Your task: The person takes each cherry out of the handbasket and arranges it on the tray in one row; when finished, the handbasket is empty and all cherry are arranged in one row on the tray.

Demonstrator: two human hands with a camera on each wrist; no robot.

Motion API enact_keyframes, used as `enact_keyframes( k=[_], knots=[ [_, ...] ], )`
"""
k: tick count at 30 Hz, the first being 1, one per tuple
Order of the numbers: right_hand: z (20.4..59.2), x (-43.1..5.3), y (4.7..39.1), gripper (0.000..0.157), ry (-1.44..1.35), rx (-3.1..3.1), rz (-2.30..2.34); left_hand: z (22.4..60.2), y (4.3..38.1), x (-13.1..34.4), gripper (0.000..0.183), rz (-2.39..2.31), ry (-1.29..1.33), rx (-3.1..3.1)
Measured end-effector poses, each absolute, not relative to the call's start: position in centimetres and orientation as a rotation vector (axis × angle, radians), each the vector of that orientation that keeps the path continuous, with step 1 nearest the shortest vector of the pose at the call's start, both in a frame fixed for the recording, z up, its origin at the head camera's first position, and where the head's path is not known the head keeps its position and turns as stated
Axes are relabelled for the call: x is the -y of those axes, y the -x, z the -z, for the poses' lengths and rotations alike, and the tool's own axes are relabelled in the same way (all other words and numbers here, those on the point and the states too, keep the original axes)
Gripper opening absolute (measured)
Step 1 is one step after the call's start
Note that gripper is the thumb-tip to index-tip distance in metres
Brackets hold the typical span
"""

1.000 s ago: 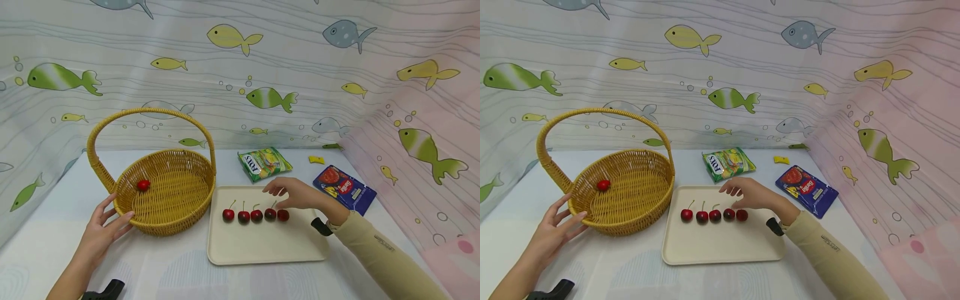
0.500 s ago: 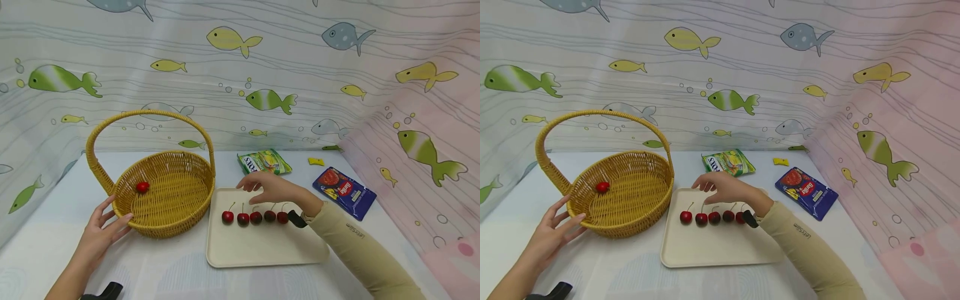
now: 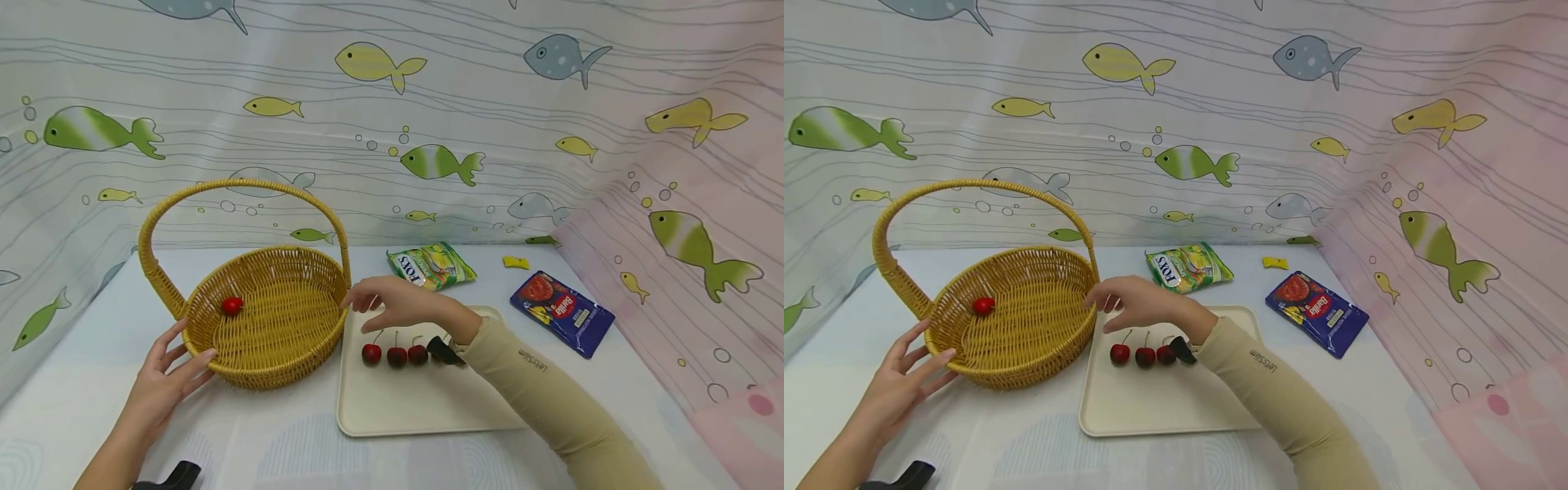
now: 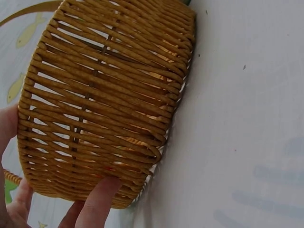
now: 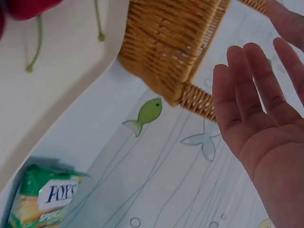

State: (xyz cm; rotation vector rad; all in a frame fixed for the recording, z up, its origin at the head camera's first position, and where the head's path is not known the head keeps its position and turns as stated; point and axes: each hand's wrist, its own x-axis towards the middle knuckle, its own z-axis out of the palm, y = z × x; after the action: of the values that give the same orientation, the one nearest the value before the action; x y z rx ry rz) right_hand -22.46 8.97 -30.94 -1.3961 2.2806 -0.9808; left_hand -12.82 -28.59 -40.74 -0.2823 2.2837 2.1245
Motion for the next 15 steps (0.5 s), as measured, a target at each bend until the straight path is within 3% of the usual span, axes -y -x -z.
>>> enact_keyframes(
  k=[15],
  knots=[
    [30.4,-3.0,23.1,0.037,1.480,-2.157,0.962,39.4,12.3,27.7,0.085,-2.069,0.284,-2.334]
  ],
)
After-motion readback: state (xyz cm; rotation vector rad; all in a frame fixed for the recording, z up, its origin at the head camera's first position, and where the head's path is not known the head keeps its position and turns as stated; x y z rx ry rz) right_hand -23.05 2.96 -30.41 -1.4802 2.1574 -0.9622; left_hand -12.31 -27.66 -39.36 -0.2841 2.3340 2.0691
